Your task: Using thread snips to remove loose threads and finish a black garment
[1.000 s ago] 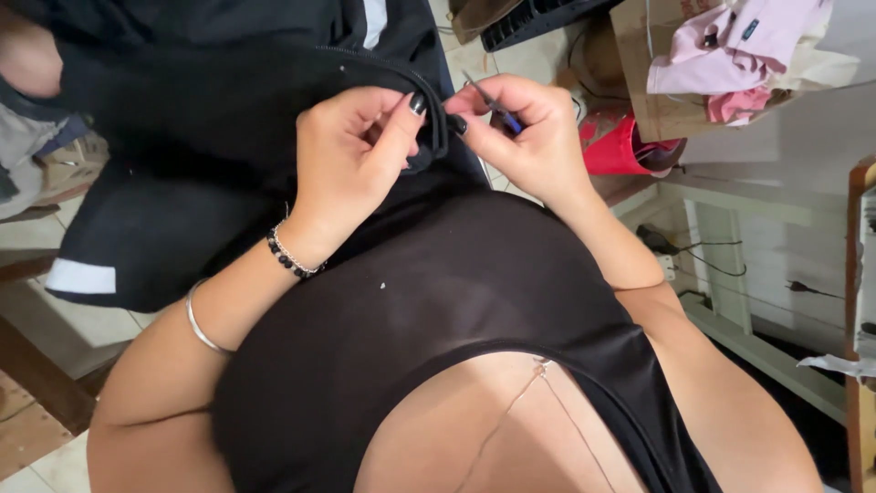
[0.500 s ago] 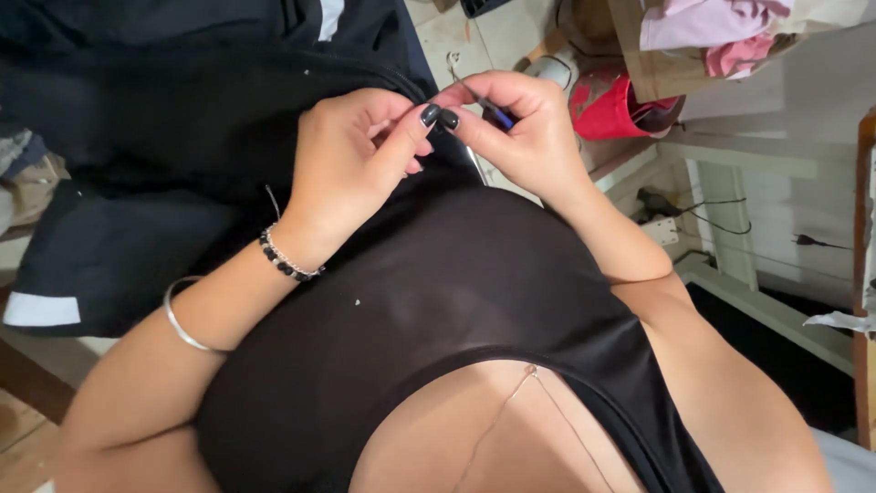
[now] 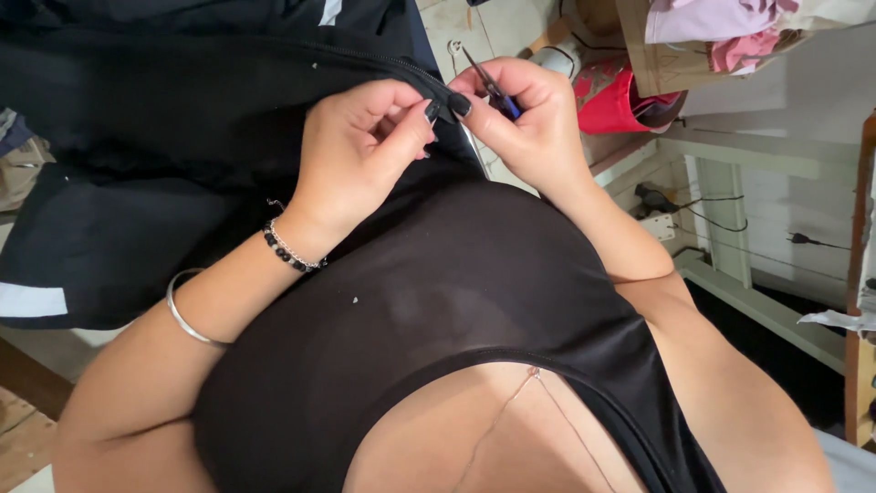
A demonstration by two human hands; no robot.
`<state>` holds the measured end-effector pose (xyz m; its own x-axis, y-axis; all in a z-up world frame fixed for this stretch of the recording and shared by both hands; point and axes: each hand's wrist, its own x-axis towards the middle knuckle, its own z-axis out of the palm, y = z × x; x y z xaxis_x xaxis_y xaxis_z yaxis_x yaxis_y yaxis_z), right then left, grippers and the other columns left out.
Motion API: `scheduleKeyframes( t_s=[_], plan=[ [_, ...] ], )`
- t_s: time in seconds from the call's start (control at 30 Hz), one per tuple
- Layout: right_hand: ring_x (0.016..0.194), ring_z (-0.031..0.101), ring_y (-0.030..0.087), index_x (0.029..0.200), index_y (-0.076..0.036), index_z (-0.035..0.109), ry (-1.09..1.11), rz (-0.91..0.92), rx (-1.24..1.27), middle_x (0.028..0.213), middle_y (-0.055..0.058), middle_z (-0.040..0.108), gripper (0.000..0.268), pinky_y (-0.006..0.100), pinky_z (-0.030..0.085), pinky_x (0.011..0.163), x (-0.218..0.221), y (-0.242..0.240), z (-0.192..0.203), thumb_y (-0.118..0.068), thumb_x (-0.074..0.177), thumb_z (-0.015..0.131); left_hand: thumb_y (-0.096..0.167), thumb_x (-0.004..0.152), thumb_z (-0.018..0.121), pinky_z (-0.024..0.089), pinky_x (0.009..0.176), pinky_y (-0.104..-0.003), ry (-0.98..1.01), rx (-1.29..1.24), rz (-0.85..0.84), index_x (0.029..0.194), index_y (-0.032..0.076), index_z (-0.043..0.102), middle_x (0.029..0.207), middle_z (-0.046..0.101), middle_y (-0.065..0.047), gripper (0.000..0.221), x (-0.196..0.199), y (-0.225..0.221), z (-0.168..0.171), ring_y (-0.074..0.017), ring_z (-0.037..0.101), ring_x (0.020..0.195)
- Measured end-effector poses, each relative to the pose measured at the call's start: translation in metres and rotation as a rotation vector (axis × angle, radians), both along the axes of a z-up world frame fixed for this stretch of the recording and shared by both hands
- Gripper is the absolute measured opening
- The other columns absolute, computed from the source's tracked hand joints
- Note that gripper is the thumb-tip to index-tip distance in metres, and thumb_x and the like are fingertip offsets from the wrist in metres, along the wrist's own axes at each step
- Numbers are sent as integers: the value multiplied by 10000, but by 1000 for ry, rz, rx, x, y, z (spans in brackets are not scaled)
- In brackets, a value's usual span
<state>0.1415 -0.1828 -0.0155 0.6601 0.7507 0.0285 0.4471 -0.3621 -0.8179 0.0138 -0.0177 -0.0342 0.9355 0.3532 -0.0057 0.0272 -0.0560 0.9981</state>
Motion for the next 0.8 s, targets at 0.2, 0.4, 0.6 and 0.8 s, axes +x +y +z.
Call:
scheduleKeyframes(
  t_s=[0.2,0.4,0.6,0.8],
  plan=[
    [652,432,16,1045,-116,717,373,-29,27,771,-88,595,118,194,360,604,5,2,-8,-223,994,720,161,1020,644,506,664,-200,-26,-57,-14,942,100,705,728,658,41,116,0,2,-5,-48,628,677],
    [752,523,34,1051,-100,719,281,23,44,841,-68,641,120,212,446,701,6,0,-6,-215,1015,716,173,1008,616,560,671,-197,7,-61,-30,893,104,660,762,706,21,142,0,3,-3,-74,701,690],
    [807,626,68,1067,-83,741,-62,50,-13,983,-8,756,122,230,482,694,-2,-1,2,-181,996,728,348,1012,677,449,564,-215,12,139,90,762,109,670,674,683,45,346,-6,0,14,-29,582,614],
    [647,494,68,1018,-52,724,-41,70,61,932,-1,726,96,227,392,578,0,1,0,-125,966,691,157,988,655,503,622,-199,-44,144,92,822,98,716,734,751,8,186,-3,2,10,-50,692,673]
  ],
)
